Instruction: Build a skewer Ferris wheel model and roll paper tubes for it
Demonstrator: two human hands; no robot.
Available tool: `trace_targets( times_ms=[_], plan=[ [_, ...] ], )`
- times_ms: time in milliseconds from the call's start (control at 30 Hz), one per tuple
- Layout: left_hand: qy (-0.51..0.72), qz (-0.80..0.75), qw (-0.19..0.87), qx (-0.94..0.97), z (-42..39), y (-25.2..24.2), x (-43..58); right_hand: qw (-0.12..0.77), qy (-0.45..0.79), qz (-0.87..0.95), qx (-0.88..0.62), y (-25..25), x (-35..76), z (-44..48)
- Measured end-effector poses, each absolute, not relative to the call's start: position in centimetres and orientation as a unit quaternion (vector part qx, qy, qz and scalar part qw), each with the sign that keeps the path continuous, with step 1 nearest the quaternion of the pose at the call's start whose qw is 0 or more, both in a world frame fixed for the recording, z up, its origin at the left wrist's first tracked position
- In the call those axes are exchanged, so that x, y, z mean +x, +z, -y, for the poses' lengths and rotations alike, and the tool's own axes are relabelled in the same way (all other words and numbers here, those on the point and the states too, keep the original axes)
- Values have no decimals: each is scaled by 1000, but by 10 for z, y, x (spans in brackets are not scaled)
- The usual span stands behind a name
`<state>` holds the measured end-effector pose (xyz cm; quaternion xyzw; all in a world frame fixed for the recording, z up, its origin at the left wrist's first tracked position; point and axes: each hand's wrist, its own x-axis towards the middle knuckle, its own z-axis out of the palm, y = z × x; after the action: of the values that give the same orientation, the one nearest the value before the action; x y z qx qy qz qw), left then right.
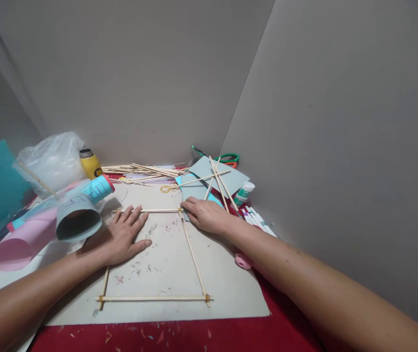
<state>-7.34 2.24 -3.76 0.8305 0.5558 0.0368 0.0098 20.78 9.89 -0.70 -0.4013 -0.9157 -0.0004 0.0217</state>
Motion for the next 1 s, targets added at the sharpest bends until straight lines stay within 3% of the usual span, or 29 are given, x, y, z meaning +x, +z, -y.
trace_targets(
  times_ms=[667,1000],
  plan=[
    [59,-557,28,828,-19,-36,-75,-23,-60,918,-392,-4,212,-87],
    [70,-554,22,829,-20,-46,-79,45,3,888,-458,-11,216,-70]
  ],
)
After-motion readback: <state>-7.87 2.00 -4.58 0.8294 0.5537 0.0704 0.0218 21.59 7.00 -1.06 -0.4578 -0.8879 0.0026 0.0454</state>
